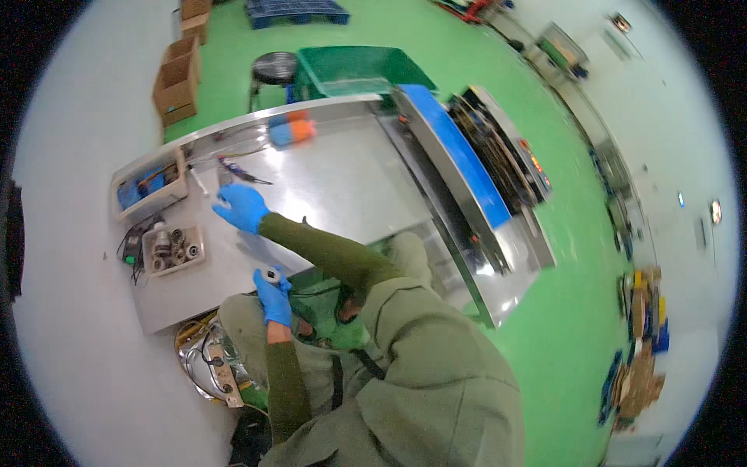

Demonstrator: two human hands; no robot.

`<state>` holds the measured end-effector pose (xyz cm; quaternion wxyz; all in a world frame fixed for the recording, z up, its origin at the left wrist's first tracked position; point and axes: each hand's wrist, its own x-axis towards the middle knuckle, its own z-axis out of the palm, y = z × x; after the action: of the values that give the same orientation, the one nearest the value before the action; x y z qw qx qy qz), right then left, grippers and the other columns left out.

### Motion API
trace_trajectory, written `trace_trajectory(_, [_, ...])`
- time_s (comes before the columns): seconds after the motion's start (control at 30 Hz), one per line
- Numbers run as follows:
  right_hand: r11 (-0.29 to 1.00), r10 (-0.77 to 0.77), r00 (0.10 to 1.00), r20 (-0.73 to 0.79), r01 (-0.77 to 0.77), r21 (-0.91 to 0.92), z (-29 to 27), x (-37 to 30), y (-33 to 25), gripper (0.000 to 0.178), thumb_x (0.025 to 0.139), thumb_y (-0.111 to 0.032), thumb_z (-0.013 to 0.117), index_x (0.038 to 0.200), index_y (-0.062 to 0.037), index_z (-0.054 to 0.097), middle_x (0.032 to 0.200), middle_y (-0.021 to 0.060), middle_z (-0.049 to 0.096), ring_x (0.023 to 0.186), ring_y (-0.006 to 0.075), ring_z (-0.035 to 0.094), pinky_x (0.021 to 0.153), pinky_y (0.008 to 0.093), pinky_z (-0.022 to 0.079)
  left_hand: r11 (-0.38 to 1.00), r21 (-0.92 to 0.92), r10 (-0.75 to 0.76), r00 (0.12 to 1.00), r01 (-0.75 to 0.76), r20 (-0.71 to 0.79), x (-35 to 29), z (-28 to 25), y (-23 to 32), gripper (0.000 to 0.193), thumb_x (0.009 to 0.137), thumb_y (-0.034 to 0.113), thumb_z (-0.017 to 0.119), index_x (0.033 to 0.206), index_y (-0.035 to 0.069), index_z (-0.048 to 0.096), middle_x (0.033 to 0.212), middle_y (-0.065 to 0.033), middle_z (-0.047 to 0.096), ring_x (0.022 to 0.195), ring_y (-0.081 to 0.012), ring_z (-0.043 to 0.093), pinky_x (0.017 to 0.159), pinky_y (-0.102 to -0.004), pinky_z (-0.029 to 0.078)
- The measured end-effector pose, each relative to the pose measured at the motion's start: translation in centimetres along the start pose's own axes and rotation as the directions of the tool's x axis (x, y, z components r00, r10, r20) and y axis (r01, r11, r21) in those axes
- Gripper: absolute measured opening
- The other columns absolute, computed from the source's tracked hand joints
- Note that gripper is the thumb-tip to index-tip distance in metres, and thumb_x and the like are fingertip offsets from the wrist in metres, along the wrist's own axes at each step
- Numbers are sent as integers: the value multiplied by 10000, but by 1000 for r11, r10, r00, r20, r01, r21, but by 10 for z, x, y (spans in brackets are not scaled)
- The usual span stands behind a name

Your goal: The recorder is repairing or inspecting a large mechanical bearing on a workbench using a small tool.

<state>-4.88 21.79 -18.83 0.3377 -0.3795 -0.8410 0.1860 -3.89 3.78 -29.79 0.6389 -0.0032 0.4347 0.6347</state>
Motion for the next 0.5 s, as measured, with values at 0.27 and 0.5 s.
trace_trajectory(0.27, [941, 287, 948, 136, -305, 144, -157, -217, -33, 427, 784, -316, 727, 1127, -76, 643, 947, 120, 634, 830, 249, 621, 745, 349, 512, 997, 70, -46, 884, 15, 465, -11, 55, -35, 587, 1011, 467, 284, 1280, 1, 517, 1135, -103, 606, 1021, -219, 584, 956, -367, 473])
trace_trajectory(0.5, [986, 169, 982, -86, -168, 21, -246, -253, -21, 462, 722, -377, 769, 1047, -67, 662, 943, 120, 622, 888, 291, 611, 783, 389, 498, 967, 92, -243, 746, 238, 620, -65, 143, -59, 464, 1008, 437, 368, 1147, 43, 571, 1081, -93, 625, 993, -196, 605, 900, -333, 506])
